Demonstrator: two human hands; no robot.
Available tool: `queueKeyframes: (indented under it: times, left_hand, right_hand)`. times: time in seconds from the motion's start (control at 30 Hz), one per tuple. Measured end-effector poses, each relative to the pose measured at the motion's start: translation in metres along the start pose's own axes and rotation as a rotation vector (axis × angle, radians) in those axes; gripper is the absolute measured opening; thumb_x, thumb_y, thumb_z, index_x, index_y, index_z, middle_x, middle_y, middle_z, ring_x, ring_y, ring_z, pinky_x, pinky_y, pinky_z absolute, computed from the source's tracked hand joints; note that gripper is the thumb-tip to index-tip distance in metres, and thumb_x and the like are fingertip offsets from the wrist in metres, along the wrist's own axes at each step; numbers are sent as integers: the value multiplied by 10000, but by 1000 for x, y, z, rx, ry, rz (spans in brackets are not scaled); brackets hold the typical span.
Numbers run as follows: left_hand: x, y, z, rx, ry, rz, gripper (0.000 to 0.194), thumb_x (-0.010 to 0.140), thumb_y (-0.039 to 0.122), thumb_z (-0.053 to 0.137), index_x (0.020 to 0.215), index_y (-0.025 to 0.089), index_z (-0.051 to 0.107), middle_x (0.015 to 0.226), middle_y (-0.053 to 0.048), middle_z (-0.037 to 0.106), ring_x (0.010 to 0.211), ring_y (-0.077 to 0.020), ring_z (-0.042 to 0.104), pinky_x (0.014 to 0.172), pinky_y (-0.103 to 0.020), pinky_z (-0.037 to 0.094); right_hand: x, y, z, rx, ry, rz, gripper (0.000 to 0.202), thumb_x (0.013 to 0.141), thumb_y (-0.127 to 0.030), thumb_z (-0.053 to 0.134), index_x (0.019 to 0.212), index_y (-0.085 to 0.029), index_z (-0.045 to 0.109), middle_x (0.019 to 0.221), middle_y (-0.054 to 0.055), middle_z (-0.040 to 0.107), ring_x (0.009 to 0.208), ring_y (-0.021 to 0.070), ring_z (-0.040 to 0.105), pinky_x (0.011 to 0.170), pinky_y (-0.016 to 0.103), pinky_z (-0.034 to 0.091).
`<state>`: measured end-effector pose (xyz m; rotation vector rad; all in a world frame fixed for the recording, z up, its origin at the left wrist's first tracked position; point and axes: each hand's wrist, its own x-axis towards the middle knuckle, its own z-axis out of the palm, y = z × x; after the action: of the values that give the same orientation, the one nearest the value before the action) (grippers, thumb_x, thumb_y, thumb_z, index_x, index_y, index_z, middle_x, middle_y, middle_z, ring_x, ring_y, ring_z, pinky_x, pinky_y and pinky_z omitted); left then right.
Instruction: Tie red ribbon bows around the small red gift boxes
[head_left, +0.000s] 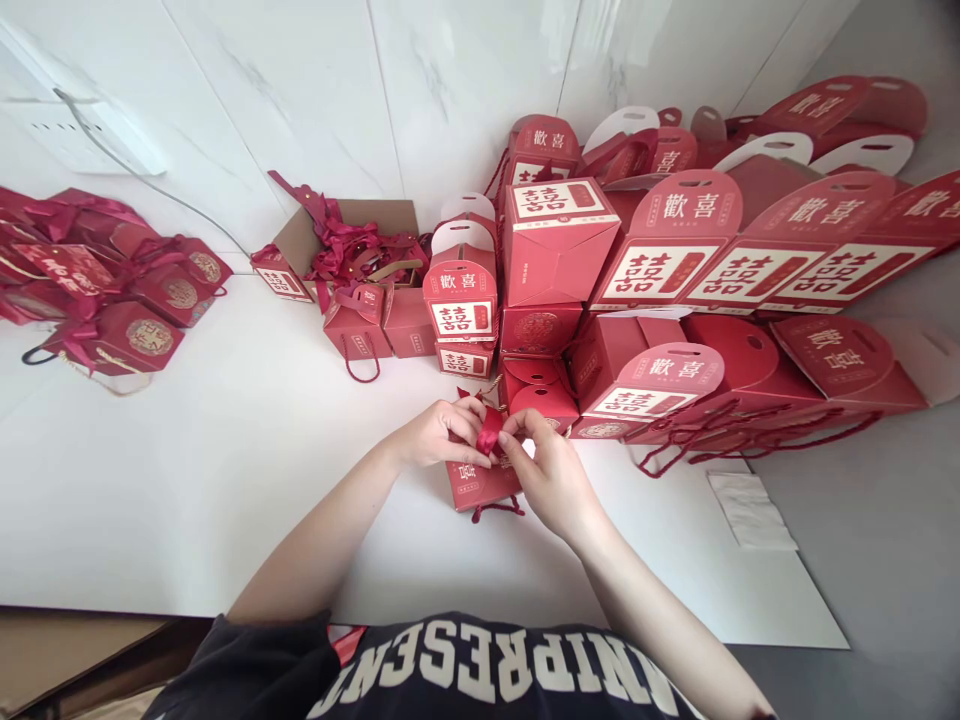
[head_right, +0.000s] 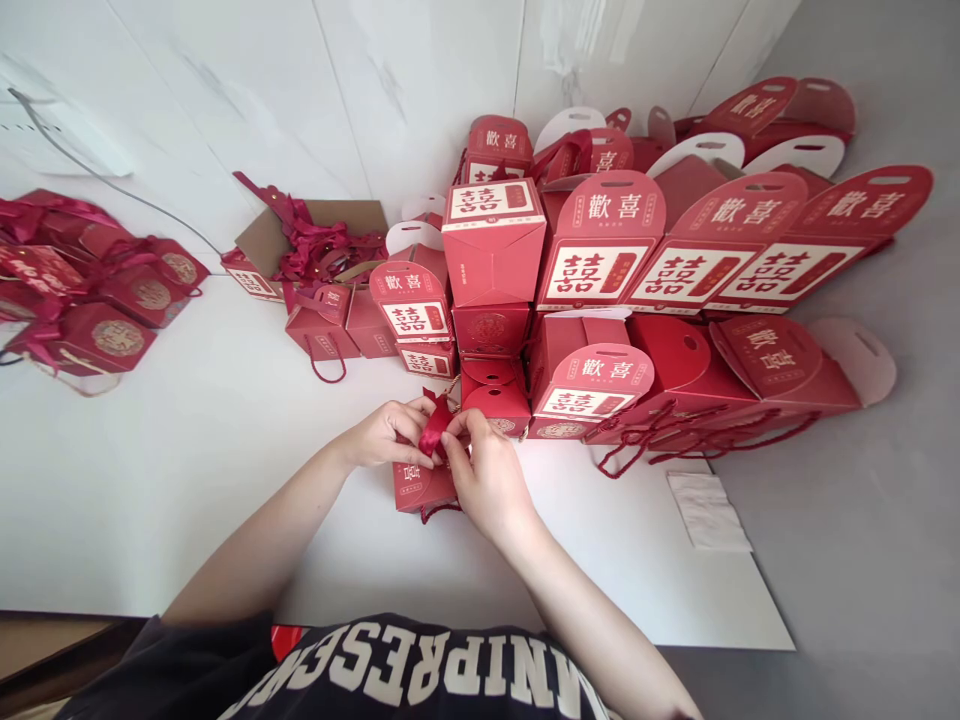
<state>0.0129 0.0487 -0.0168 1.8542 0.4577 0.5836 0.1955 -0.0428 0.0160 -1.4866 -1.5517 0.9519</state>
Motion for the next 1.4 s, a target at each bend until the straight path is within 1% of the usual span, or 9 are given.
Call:
queueKeyframes:
  times: [0.13, 0.27, 0.43, 0.63, 0.9, 1.0, 1.13, 1.23, 1.4]
  left_hand:
    - [-1, -1, 0, -4, 11, -14, 135, 715, 368, 814, 752, 238, 815, 665, -70, 721, 921, -219, 537, 908, -365, 452]
    - [-1, -1, 1, -18, 15, -8, 126, 726, 344, 810, 800, 243, 817, 778, -77, 763, 981, -220, 554, 954, -370, 437]
    - [0, 1, 2, -38, 36, -12, 117, 707, 335, 824, 758, 230, 813, 760, -86, 752, 926, -214, 570, 899, -349, 477]
    - [2, 2, 0, -39, 43, -13, 157, 727, 367, 806, 767, 215, 814, 690, -81, 721, 896, -214, 577, 891, -353, 481]
    - [2, 9, -5, -129, -1, -157, 242, 841, 405, 691, 880, 199, 812, 793, -97, 727, 992, -218, 531, 922, -337, 437]
    - [4, 14, -6, -151, 8, -189, 275, 822, 418, 700, 756, 170, 798, 738, -82, 673, 940, -208, 526, 860, -315, 430]
    - [9, 28, -8, -87, -38, -259, 391, 827, 400, 667, 538, 137, 667, 723, -46, 577, 844, -173, 527, 784, -280, 416]
    - [13, 40, -12, 29, -112, -318, 395, 836, 342, 631, 502, 133, 596, 719, -33, 552, 822, -164, 526, 753, -269, 409]
    - [21, 50, -18, 146, -207, -324, 391, 819, 348, 651, 490, 145, 591, 609, -16, 511, 866, -181, 531, 775, -271, 415]
  right_hand:
    - [-1, 2, 2, 179, 8, 31, 103, 901, -321, 533, 925, -229, 492, 844, 23, 670, 736, 189, 630, 678, 299, 477]
    - [4, 7, 5, 445, -10, 52, 243, 850, -310, 636, 1034, -209, 513, 879, 31, 691, 757, 162, 632, 726, 295, 493]
    - [4, 13, 7, 594, 169, 29, 194, 798, -323, 722, 881, -207, 589, 818, 8, 648, 779, 154, 632, 754, 294, 511]
    - [-4, 14, 9, 659, 416, -1, 175, 754, -249, 787, 777, -190, 624, 741, -13, 631, 674, 117, 575, 651, 250, 475]
    - [-10, 10, 14, 627, 530, -125, 134, 752, -204, 790, 762, -185, 658, 713, -14, 663, 674, 121, 615, 670, 255, 508]
    - [-13, -4, 16, 509, 460, -284, 105, 793, -157, 746, 753, -201, 659, 730, -5, 674, 691, 139, 637, 676, 280, 525]
    - [-15, -20, 24, 222, 218, -691, 163, 852, -59, 638, 823, -213, 682, 798, 18, 718, 775, 157, 665, 739, 309, 550]
    - [-14, -20, 38, 16, 93, -941, 177, 900, -55, 562, 913, -178, 689, 915, 50, 748, 852, 160, 680, 798, 297, 572]
    - [-12, -12, 68, -270, 5, -1156, 178, 943, -84, 523, 920, -128, 694, 982, 67, 745, 936, 170, 677, 865, 275, 562]
